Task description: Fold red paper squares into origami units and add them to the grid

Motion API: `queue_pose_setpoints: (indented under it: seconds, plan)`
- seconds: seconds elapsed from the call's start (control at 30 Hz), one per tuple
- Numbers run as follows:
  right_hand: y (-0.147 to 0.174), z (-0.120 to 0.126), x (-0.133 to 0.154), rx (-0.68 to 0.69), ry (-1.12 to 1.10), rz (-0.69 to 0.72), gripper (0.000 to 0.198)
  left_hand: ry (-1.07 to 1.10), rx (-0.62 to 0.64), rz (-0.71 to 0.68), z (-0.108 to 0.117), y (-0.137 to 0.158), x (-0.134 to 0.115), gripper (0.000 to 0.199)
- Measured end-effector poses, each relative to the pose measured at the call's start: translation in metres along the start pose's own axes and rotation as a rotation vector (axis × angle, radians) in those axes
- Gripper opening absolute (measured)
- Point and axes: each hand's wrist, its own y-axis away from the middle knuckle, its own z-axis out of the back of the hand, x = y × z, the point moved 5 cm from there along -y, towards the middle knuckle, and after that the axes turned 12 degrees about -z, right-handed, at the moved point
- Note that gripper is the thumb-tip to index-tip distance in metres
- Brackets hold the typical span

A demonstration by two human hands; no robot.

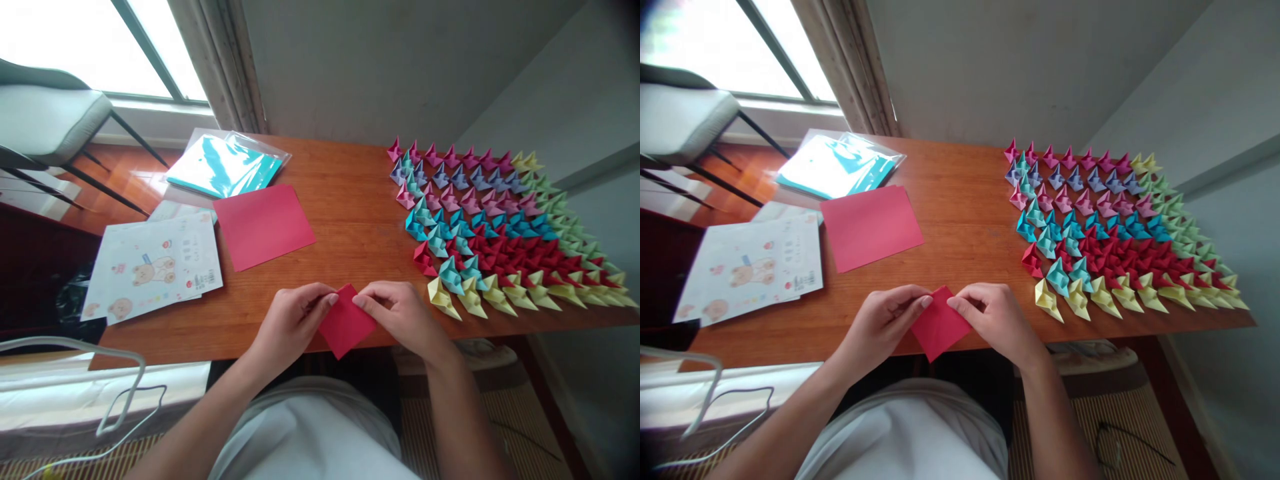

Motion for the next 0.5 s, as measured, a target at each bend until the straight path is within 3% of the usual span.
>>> queue_pose_setpoints:
  seconds: [0.33,0.5]
  plan:
    - [-0.002,0.005,0.000,-0.084,0.041,0.041,0.019,-0.181,-0.106,-0.027,0.010,-0.007,0.003,0.026]
    - [-0.004,0.004,-0.004,-0.212,0.142,0.103,0.017,-0.623,-0.014,-0.055,0.012,-0.009,0.008,0.027]
